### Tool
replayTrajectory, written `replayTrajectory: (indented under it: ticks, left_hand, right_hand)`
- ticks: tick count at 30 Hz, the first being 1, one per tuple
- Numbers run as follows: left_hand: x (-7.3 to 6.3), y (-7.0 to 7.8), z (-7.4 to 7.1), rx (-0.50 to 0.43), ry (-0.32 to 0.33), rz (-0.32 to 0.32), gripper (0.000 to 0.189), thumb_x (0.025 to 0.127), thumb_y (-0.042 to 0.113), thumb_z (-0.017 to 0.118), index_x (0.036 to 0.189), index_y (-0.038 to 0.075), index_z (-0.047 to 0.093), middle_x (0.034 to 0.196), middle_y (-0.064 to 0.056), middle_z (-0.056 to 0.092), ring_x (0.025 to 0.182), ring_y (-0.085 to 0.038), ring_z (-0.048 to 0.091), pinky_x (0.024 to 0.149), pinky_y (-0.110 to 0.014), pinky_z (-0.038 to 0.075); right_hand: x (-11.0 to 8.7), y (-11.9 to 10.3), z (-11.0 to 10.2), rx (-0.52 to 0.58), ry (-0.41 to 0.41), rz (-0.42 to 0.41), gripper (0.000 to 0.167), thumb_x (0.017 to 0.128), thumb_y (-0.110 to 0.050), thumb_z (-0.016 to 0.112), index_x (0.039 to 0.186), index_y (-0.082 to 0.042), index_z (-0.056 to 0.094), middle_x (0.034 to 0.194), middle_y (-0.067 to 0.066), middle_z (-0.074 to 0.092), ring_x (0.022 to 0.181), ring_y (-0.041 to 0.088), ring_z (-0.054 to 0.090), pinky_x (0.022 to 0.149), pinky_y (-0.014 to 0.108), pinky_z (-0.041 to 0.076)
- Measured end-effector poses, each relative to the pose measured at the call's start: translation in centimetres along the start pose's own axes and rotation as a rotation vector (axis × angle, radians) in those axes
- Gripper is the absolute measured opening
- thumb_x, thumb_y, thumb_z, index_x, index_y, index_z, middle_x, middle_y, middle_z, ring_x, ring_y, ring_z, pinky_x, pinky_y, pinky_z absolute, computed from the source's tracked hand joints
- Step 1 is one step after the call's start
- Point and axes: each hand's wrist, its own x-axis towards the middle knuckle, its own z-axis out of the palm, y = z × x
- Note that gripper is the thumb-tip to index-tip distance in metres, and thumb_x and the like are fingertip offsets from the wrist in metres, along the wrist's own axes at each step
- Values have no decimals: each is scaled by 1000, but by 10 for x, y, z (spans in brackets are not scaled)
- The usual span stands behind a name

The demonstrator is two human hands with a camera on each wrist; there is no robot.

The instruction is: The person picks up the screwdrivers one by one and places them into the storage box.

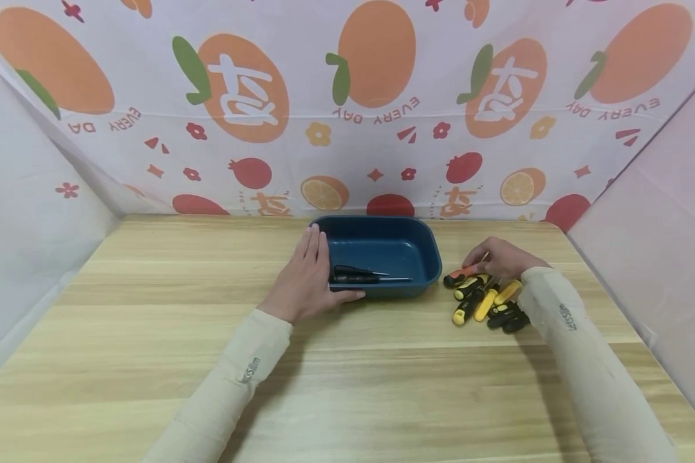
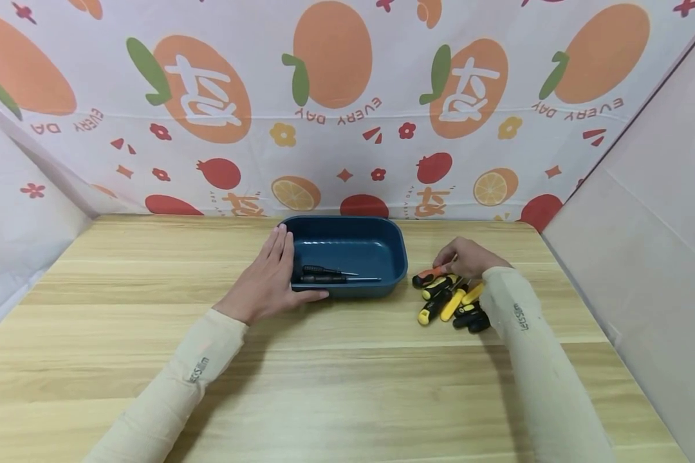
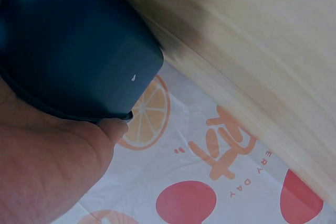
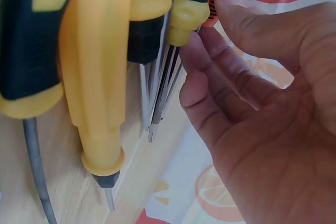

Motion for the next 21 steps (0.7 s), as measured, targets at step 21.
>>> replayTrajectory:
  ticks: [21]
  left_hand:
    - [5, 0, 0, 11, 7, -7, 129, 78, 83, 59, 153, -16, 23, 162, -31, 20, 152, -42, 17, 124, -42, 14]
  right_hand:
    - [11, 4, 1, -4, 42, -25, 24, 93, 3, 67, 116, 1, 75, 109, 15, 72, 91, 25, 58, 80, 36, 52]
